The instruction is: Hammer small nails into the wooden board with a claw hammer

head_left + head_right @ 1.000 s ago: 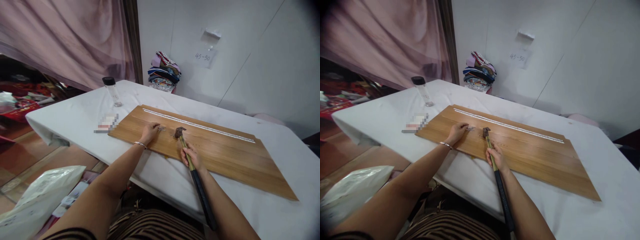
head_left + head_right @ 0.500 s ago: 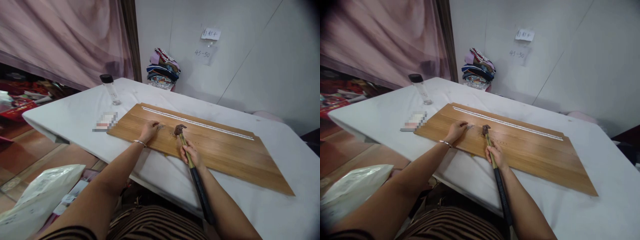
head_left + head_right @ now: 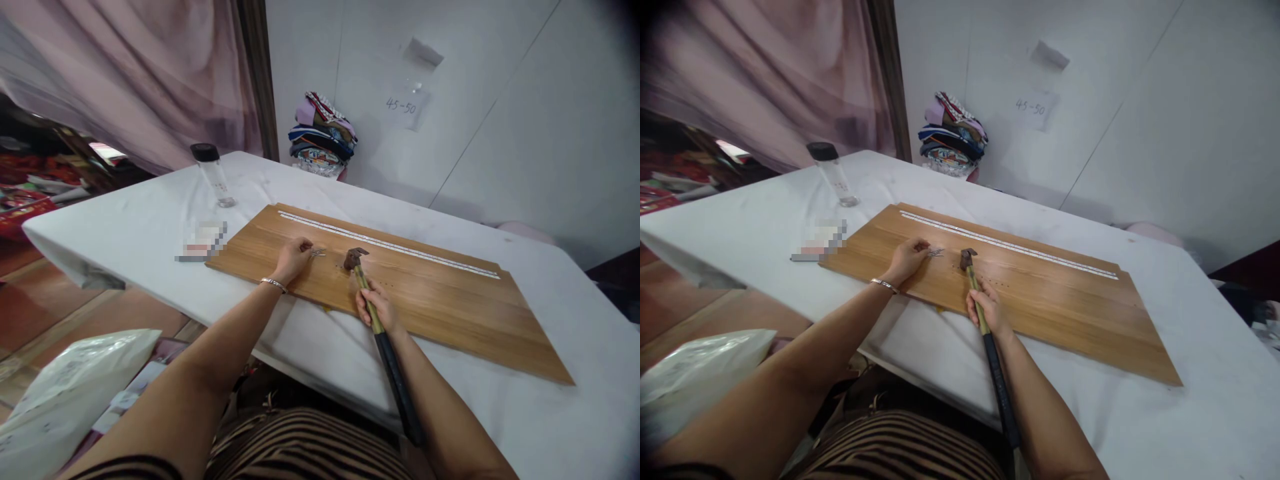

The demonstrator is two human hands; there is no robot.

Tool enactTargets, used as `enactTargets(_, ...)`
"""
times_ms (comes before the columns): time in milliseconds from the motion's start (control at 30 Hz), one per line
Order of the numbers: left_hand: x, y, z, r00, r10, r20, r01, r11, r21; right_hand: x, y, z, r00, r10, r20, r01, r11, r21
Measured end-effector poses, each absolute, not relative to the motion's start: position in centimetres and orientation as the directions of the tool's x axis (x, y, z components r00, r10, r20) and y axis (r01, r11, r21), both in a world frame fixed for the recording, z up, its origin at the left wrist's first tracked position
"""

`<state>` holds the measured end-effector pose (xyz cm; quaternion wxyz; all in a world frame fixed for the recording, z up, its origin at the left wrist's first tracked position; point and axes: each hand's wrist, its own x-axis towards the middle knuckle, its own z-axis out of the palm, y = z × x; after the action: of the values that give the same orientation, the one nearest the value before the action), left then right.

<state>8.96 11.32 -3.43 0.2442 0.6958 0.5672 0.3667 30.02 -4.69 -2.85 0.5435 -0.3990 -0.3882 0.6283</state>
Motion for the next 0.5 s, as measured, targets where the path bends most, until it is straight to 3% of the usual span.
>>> enactTargets(200,8.9,11.27,-3.28,0.071,0.97,0.234,0.652,-0.223,0.725,29.99,-4.64,-3.01,-0.097,0.993,-0.067,-0.391,-0.1,-0.915)
enactTargets(500,8.95,11.56,-3.62,0.054,0.973,0.222,0.602,-0.21,0.77,30.11,-4.7,-2.92,-0.118,0.99,-0.077,-0.382,-0.117,-0.917)
